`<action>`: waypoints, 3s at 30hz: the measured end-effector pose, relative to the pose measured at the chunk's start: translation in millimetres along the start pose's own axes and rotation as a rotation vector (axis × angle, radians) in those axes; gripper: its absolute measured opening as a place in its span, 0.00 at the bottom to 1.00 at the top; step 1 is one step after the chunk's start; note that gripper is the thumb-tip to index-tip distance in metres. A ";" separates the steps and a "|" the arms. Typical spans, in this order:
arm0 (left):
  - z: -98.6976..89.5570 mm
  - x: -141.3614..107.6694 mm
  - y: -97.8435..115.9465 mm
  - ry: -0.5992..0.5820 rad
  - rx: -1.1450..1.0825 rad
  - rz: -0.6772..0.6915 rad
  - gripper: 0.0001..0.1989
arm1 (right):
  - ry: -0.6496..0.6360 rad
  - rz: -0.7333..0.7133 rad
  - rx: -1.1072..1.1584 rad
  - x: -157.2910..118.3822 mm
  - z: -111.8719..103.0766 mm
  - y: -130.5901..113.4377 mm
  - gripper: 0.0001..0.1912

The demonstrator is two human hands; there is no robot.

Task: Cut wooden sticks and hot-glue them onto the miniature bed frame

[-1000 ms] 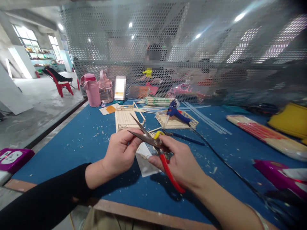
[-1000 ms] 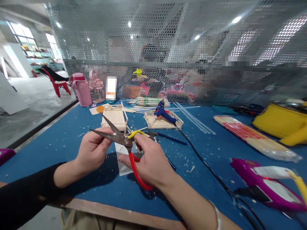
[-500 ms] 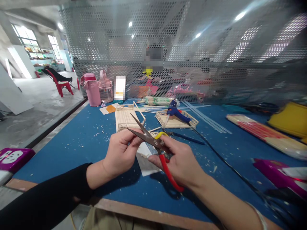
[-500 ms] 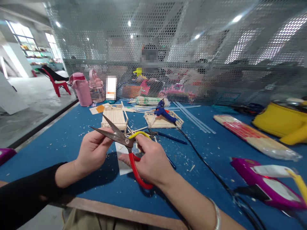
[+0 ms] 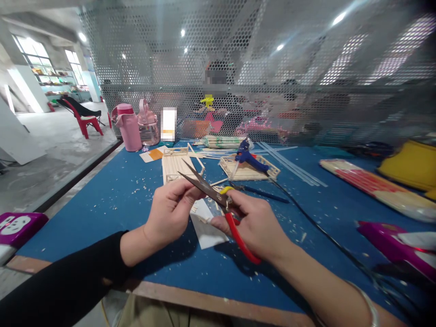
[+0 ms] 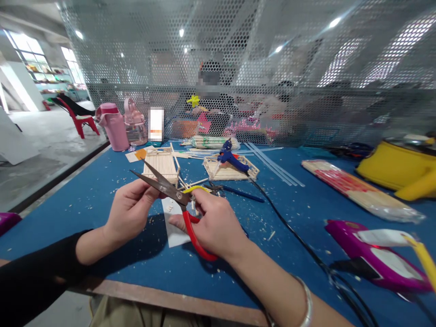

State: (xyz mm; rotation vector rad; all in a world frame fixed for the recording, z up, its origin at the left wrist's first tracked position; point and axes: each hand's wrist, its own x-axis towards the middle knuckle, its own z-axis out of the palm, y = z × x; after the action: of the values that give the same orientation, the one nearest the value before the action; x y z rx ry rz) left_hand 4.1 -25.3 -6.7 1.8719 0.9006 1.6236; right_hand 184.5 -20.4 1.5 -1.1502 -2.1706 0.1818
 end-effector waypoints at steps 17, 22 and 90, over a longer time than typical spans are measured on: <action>-4.3 6.9 -1.2 -0.152 0.011 0.044 0.10 | -0.042 -0.107 0.006 5.1 -5.9 -0.9 0.22; -6.1 6.9 -3.2 -0.107 0.124 0.156 0.09 | -0.032 -0.106 0.008 4.3 -4.5 -1.4 0.22; 5.0 0.1 -6.1 0.102 -0.393 -0.191 0.06 | -0.050 -0.063 0.029 1.1 0.1 5.0 0.22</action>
State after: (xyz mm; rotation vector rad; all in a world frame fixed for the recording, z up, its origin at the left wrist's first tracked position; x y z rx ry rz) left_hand 8.0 -20.9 -12.0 1.4056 0.7121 1.6488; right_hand 187.4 -16.5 -0.1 -1.0695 -2.2377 0.2158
